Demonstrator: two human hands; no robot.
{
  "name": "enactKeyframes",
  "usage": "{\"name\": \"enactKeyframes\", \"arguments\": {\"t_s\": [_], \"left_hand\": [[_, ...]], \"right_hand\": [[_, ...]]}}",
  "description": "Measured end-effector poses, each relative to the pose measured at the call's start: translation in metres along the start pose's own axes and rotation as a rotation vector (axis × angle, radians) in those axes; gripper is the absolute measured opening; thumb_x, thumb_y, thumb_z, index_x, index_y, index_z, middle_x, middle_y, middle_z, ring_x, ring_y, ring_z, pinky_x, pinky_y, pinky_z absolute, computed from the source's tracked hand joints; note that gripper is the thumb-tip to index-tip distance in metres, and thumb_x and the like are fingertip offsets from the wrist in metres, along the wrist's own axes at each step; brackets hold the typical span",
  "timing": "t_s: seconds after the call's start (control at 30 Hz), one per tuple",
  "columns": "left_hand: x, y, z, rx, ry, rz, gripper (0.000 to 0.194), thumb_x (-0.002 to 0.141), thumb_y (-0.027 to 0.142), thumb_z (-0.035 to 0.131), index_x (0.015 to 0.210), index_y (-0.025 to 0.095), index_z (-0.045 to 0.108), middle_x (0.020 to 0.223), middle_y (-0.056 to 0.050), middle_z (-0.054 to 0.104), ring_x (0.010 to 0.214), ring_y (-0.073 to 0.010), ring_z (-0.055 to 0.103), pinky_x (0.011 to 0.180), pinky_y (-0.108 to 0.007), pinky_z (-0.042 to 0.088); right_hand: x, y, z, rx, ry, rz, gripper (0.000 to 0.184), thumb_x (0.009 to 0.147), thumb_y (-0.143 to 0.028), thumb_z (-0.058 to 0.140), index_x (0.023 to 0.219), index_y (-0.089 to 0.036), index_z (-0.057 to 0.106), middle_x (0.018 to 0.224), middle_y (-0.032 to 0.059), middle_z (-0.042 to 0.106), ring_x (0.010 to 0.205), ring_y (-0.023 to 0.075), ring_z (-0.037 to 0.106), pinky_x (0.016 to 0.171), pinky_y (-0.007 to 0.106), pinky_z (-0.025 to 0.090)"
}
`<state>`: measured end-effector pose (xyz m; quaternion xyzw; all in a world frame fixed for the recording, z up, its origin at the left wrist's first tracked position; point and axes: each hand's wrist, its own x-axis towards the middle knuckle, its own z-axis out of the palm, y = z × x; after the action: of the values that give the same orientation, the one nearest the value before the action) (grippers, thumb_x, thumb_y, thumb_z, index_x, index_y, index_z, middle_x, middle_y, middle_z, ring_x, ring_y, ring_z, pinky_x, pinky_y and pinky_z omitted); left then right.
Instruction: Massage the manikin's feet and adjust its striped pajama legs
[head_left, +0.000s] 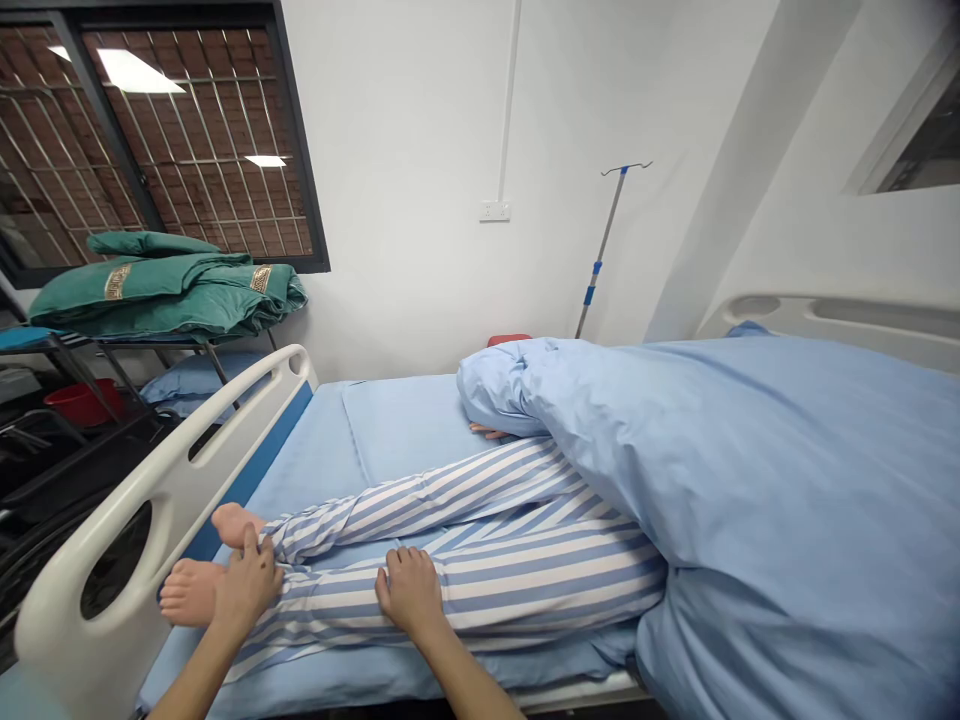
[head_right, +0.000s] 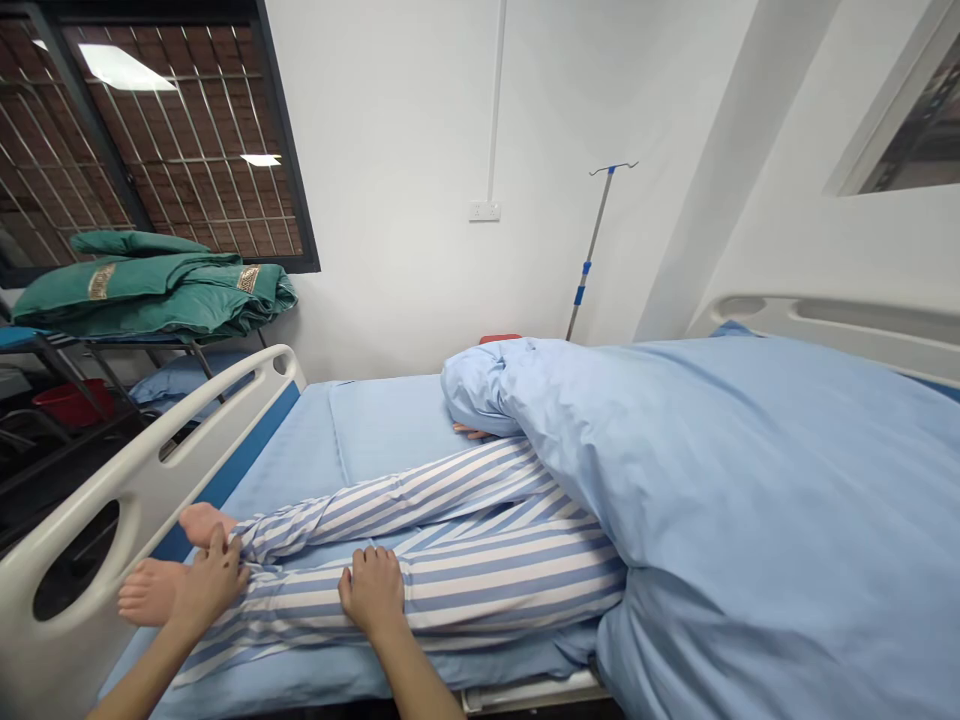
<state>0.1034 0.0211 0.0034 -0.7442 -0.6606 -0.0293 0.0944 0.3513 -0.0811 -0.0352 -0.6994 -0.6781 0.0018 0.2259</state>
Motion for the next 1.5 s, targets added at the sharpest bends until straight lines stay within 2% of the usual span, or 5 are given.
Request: {"name": "enactKeyframes", "arguments": {"t_s": [0.2,0.37,0.53,1.0,1.5], "left_hand": [[0.007,0.002,0.001,0.065,0.017,0.077,0.043,0.081,0.028,0.041,0.116,0.01,0.059,0.134,-0.023,0.043,0.11,-0.0357,0.05,0.08,-0.045,0.046],[0.035,0.006,0.026,-0.002,-0.025,0.244,0.051,0.083,0.023,0.038,0.13,0.006,0.048,0.138,-0.02,0.043,0.124,-0.028,0.044,0.1,-0.039,0.038],[0.048,0.017,0.043,0.029,-0.066,0.227,0.054,0.082,0.023,0.039,0.134,0.01,0.044,0.136,-0.017,0.047,0.125,-0.0272,0.043,0.101,-0.041,0.036],[0.01,0.026,0.028,0.234,0.06,0.101,0.049,0.086,0.032,0.042,0.136,0.033,0.043,0.139,-0.017,0.04,0.131,-0.0369,0.028,0.093,-0.058,0.033],[0.018,0.042,0.038,-0.026,-0.062,0.236,0.054,0.083,0.026,0.038,0.135,0.013,0.043,0.139,-0.013,0.044,0.13,-0.0251,0.036,0.105,-0.038,0.031]], "right_hand": [[0.0,0.0,-0.002,0.019,-0.005,0.008,0.02,0.084,-0.03,0.045,0.09,-0.016,0.059,0.087,0.0095,0.062,0.085,0.0249,0.056,0.078,0.04,0.041],[0.0,0.001,-0.002,0.031,-0.007,0.007,0.021,0.084,-0.03,0.045,0.089,-0.016,0.06,0.087,0.01,0.062,0.086,0.0256,0.056,0.079,0.041,0.041],[0.001,0.002,0.002,0.035,-0.003,0.009,0.021,0.083,-0.03,0.045,0.09,-0.016,0.06,0.086,0.0102,0.062,0.085,0.0254,0.056,0.079,0.041,0.042],[0.001,0.002,-0.001,0.033,-0.003,0.007,0.022,0.084,-0.03,0.045,0.09,-0.016,0.06,0.088,0.0102,0.063,0.085,0.0262,0.056,0.078,0.041,0.043],[0.0,0.001,-0.006,0.059,-0.028,-0.004,0.023,0.084,-0.03,0.044,0.092,-0.015,0.061,0.089,0.0111,0.063,0.087,0.0262,0.057,0.079,0.042,0.042]]}}
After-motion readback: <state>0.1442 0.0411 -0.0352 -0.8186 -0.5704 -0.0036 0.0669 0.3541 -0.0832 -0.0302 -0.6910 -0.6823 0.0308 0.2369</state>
